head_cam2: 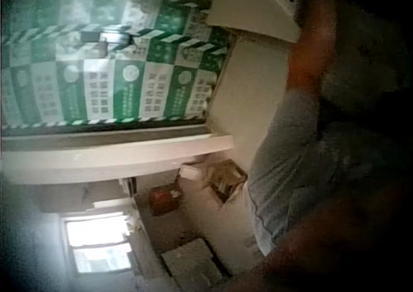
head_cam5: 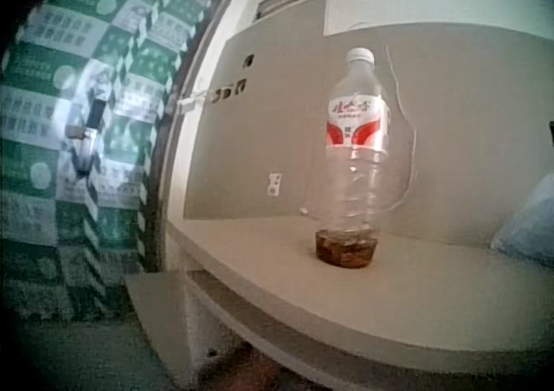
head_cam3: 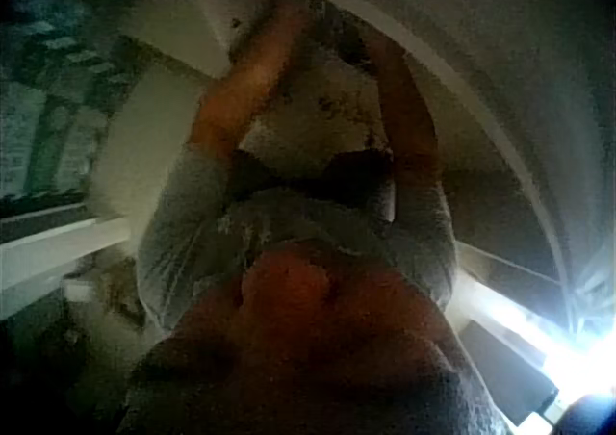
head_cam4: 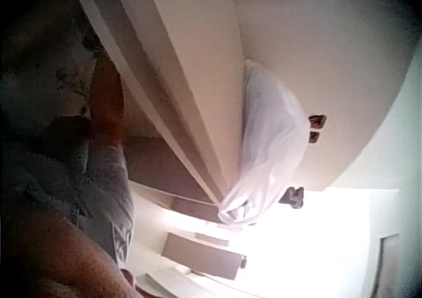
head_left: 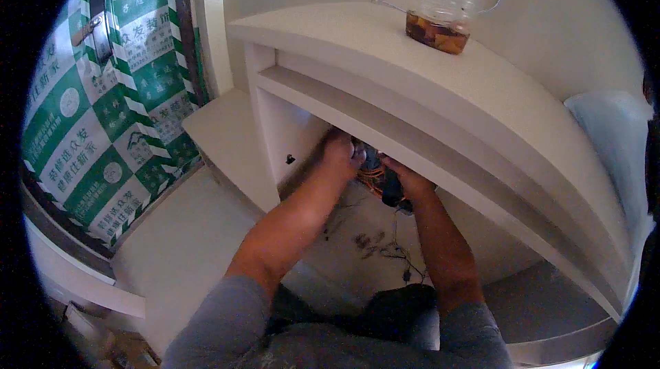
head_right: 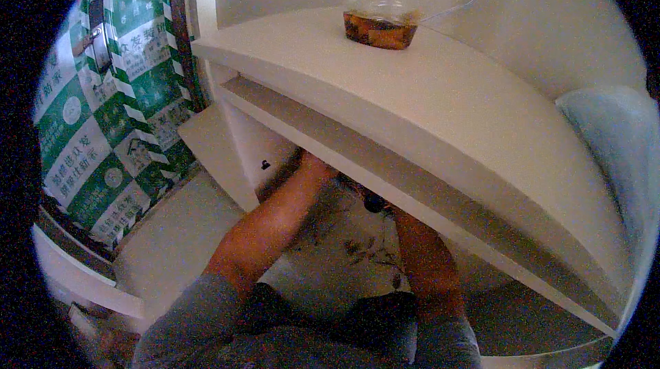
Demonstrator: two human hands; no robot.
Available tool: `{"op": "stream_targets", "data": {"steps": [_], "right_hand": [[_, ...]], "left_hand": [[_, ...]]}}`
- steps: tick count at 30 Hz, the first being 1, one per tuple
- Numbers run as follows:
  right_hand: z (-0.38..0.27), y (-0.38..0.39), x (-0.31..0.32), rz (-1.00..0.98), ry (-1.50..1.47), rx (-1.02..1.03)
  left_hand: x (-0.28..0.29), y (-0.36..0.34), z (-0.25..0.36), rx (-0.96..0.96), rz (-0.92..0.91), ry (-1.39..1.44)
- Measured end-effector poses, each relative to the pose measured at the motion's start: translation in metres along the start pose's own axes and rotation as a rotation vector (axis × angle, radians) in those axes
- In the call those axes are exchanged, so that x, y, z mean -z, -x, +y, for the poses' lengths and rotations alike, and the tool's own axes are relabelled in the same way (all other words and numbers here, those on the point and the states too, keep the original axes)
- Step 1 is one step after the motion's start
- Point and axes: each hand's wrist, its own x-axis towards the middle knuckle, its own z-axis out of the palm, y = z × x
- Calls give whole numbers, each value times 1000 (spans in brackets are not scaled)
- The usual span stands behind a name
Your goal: The person uses a power drill to screw small brackets or hardware into the interior walls of a wooden cabinet unit.
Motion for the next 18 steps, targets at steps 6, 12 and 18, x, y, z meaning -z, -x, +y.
{"op": "stream_targets", "data": {"steps": [6,12,18], "right_hand": [[-21,92,5,-97,-70,-82],[-82,188,-3,-268,-125,-360],[-36,214,-7,-411,-29,-325]], "left_hand": [[74,111,-122,74,40,267],[71,203,-109,727,253,809],[109,223,-102,659,-19,1090]]}}
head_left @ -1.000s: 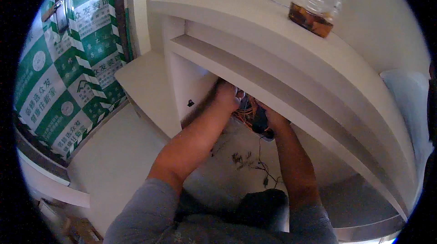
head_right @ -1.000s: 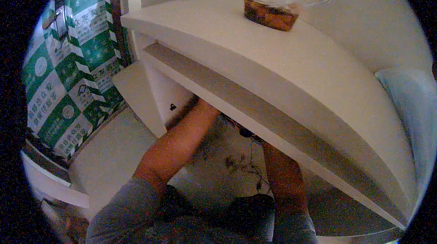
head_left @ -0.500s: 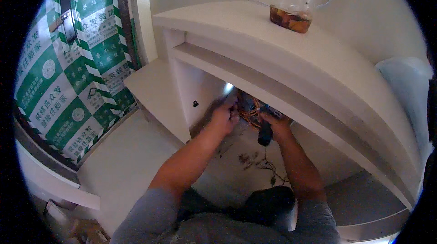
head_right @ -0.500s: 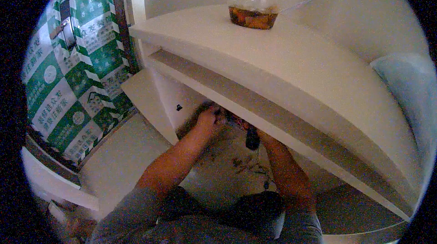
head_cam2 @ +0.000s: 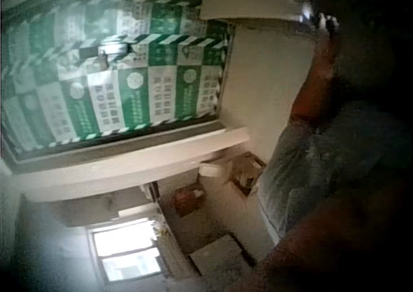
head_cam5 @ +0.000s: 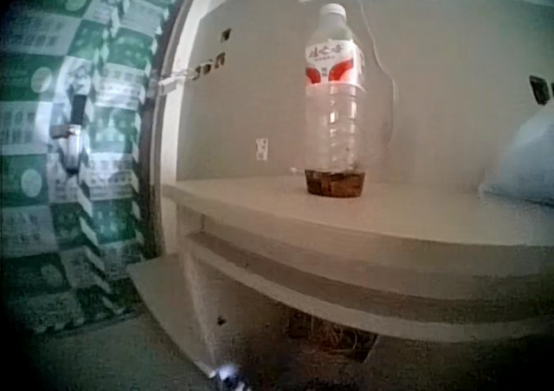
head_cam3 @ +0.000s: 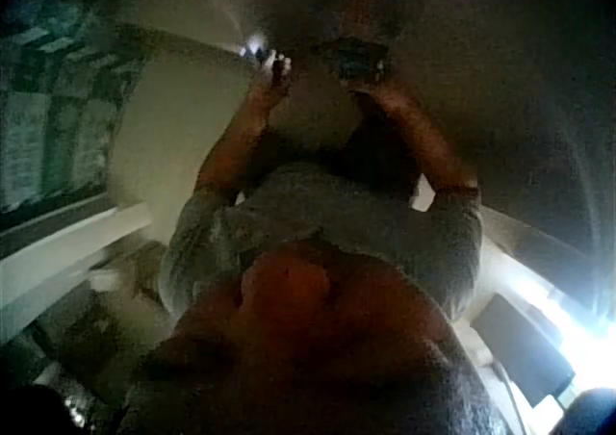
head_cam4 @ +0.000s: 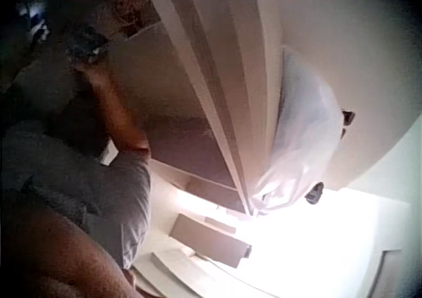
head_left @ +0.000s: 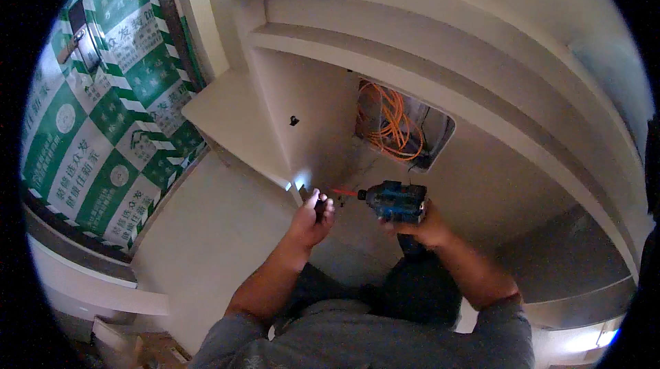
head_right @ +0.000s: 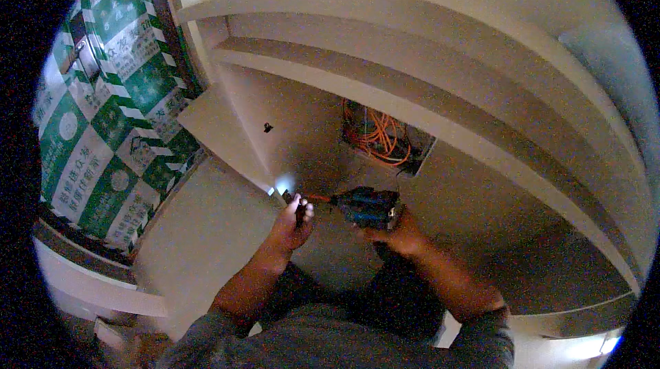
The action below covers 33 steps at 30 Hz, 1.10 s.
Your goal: The person uses a power drill to screw small brackets or hardware into the interior walls of a wooden cabinet unit.
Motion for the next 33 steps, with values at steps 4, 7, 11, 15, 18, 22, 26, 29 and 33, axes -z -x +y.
{"op": "stream_targets", "data": {"steps": [4,7,11,15,18,22,26,29,33], "right_hand": [[9,-3,-2,37,53,-96],[1,-9,-11,-30,16,-68],[10,-12,-8,-24,47,-15],[9,-10,-6,-26,142,-33],[5,-9,-8,-6,315,-82],[-13,-5,-14,66,532,-195],[-12,-9,-10,27,540,-249],[-13,-8,-15,46,336,-134],[41,-21,9,10,391,-47]], "left_hand": [[-41,21,1,-29,108,98],[-34,21,8,-88,106,170],[-27,29,3,-175,18,-60],[-22,37,0,-159,45,78],[-12,32,-1,-178,-23,61],[-14,34,-4,-191,2,-35],[-26,35,-14,-212,-7,-75],[-20,27,-13,-210,-61,-73],[-46,34,-19,-189,-74,-63]]}}
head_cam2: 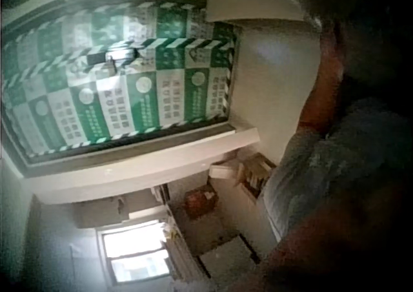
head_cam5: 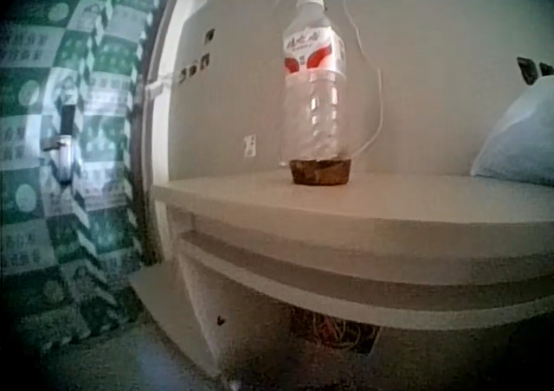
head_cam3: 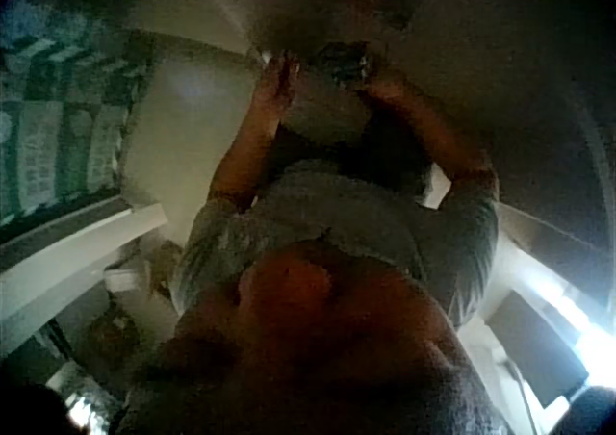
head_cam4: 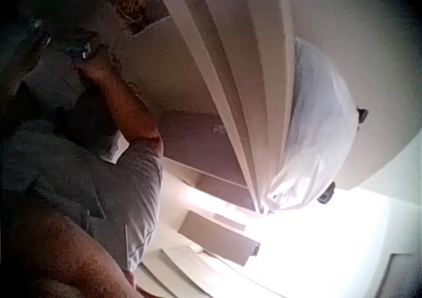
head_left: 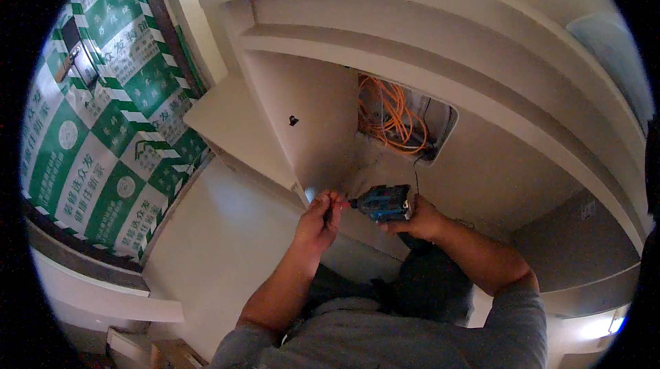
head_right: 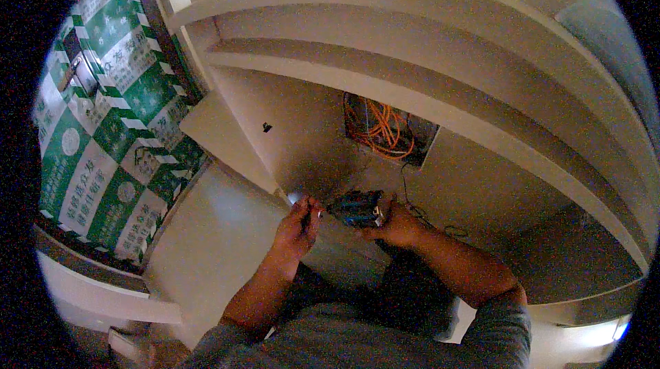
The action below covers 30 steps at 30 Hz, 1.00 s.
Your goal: The person uses a power drill to screw small brackets or hardware into the interior walls of a wooden cabinet unit.
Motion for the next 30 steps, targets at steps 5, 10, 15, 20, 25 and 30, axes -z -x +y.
{"op": "stream_targets", "data": {"steps": [5,10,15,20,25,30], "right_hand": [[-22,1,-3,-53,-34,132],[-18,3,-4,36,-31,146],[-16,1,-2,62,26,164],[-18,4,2,49,1,104],[-1,6,2,156,-24,46],[2,-3,3,136,-200,103]], "left_hand": [[-3,-12,-4,-103,-196,78],[-3,-22,3,-68,-162,210],[-8,-21,4,-85,-87,172],[-5,-23,2,-93,-158,138],[-9,-24,-2,-88,-54,118],[-19,-22,-13,-81,67,155]]}}
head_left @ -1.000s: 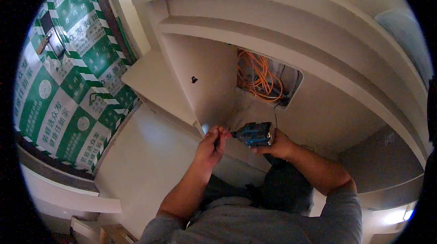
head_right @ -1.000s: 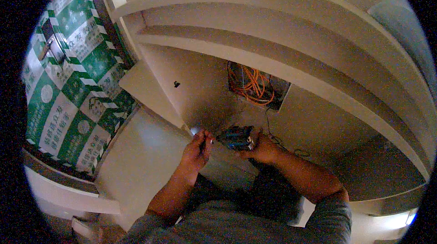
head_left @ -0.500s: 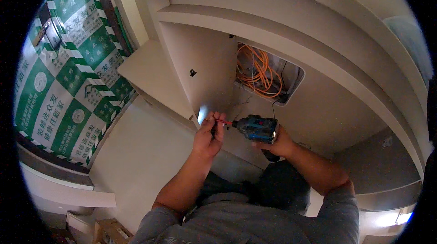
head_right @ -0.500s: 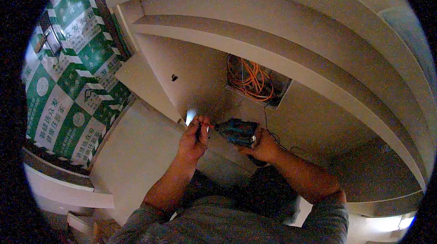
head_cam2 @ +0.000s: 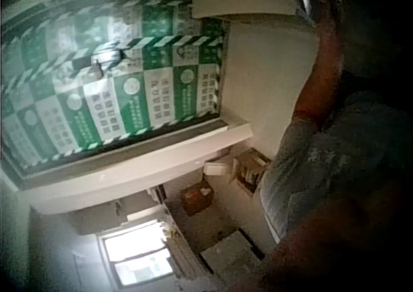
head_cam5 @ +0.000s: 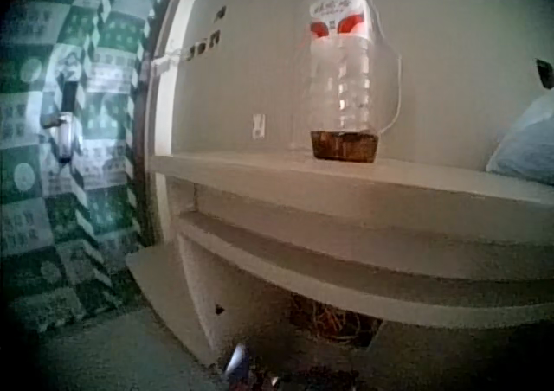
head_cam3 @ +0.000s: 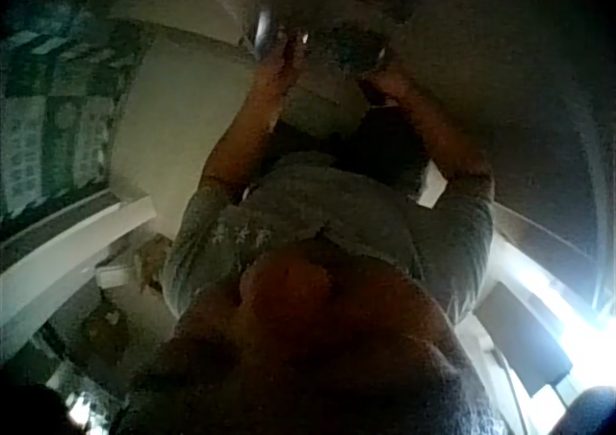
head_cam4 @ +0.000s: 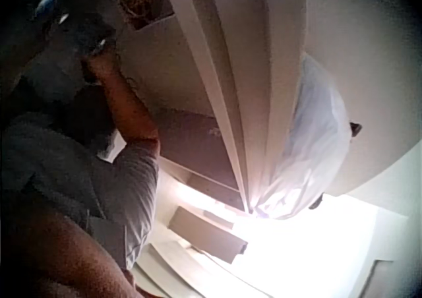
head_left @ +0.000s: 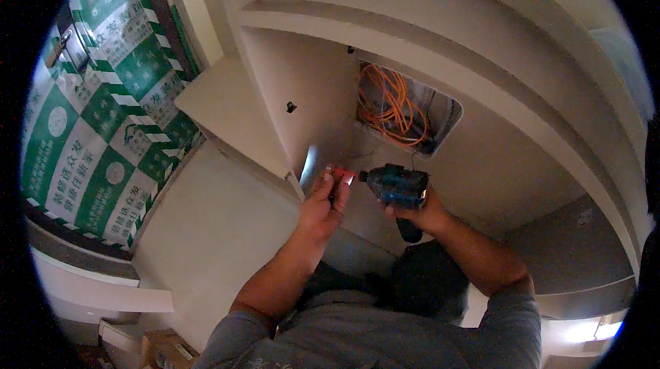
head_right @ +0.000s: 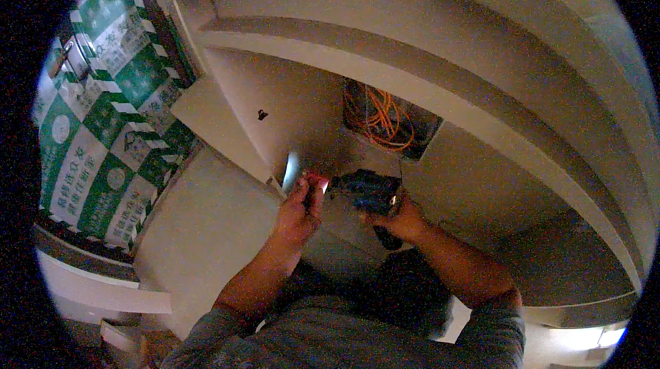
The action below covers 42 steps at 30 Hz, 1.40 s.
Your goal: The person uses a power drill to screw small brackets or hardware into the interior walls of a wooden cabinet unit.
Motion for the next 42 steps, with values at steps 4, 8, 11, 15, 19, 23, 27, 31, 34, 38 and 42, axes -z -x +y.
{"op": "stream_targets", "data": {"steps": [4,8,11,15,19,23,27,31,34,38,42], "right_hand": [[-31,1,-2,-16,-172,-85],[-23,0,4,8,-172,-60],[-28,0,6,-23,-150,-99],[-18,-3,7,-68,-181,-103],[-16,-5,6,-120,-80,-103],[0,-1,11,-116,11,-76],[-6,0,9,-143,43,-108],[8,0,12,-147,52,-125],[13,0,15,-136,136,-106],[13,-1,14,-150,202,-129],[1,3,10,-152,147,-116]], "left_hand": [[71,-3,-6,-62,26,-744],[167,-21,-14,-45,95,-871],[115,-9,-4,102,281,-137],[83,0,9,87,243,-171],[104,-3,28,262,-48,114],[57,5,27,117,104,-84],[55,2,33,15,0,-152],[57,-1,33,-16,16,-172],[50,3,32,28,124,-104],[55,5,33,66,105,-40],[35,12,28,66,192,72]]}}
